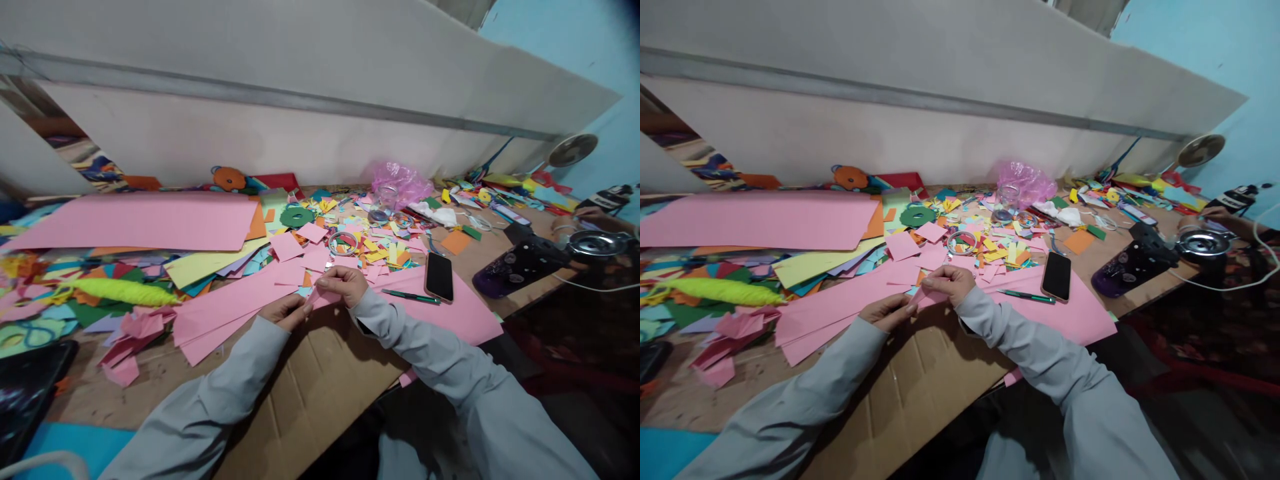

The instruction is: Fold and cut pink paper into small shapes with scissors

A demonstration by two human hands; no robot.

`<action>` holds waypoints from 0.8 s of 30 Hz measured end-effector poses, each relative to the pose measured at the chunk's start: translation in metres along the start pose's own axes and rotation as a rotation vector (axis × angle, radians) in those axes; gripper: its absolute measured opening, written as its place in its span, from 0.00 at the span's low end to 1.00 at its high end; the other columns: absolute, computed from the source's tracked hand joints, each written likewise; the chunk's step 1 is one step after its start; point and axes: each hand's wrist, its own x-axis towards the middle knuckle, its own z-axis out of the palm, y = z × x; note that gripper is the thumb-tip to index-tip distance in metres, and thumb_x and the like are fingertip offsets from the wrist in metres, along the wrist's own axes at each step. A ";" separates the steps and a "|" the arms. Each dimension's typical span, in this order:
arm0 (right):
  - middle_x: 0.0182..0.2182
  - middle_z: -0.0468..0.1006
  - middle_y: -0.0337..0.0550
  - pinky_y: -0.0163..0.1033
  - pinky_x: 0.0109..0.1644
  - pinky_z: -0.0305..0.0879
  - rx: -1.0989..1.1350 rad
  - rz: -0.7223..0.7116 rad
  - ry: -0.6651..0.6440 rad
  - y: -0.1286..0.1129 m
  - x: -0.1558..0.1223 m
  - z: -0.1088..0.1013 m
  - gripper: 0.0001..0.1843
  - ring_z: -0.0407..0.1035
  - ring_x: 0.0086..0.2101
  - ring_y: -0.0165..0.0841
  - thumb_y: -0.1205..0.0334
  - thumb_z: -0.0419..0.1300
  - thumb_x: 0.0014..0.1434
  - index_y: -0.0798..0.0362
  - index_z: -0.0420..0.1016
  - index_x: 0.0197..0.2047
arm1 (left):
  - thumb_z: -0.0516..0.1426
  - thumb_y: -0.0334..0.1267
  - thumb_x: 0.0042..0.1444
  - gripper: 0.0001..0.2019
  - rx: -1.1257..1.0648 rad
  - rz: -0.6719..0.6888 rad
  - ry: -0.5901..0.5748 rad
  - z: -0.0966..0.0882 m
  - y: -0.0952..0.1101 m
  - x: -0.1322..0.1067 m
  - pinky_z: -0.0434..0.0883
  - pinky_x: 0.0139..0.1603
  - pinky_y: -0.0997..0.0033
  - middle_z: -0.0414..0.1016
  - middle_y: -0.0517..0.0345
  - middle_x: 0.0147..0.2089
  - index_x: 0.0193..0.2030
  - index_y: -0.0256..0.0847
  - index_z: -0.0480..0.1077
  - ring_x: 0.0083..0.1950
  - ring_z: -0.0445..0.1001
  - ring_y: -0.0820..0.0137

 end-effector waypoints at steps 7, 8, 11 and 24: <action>0.19 0.70 0.31 0.28 0.18 0.54 0.074 -0.010 0.087 -0.005 0.010 -0.009 0.22 0.62 0.17 0.21 0.49 0.72 0.38 0.55 0.71 0.29 | 0.60 0.51 0.48 0.16 -0.113 -0.058 0.138 -0.001 0.004 -0.001 0.54 0.20 0.76 0.65 0.65 0.16 0.23 0.39 0.69 0.19 0.58 0.77; 0.20 0.71 0.30 0.27 0.18 0.55 0.079 0.012 0.069 -0.006 0.010 -0.009 0.23 0.63 0.16 0.20 0.49 0.72 0.38 0.54 0.70 0.31 | 0.60 0.51 0.48 0.17 -0.124 -0.055 0.166 -0.001 0.003 -0.001 0.55 0.21 0.76 0.66 0.65 0.17 0.23 0.39 0.68 0.19 0.60 0.76; 0.19 0.71 0.27 0.27 0.19 0.59 0.069 0.074 -0.028 -0.005 0.006 -0.003 0.32 0.65 0.16 0.22 0.50 0.73 0.35 0.53 0.69 0.42 | 0.60 0.52 0.48 0.17 -0.105 -0.031 0.212 0.001 0.002 0.000 0.57 0.21 0.76 0.67 0.65 0.17 0.23 0.39 0.68 0.19 0.61 0.76; 0.16 0.73 0.34 0.32 0.22 0.66 0.027 0.013 0.062 -0.009 0.002 -0.003 0.22 0.66 0.16 0.25 0.50 0.74 0.33 0.56 0.72 0.24 | 0.59 0.58 0.48 0.22 -0.206 -0.106 0.251 0.002 0.009 -0.002 0.64 0.21 0.76 0.73 0.60 0.22 0.30 0.37 0.74 0.20 0.66 0.75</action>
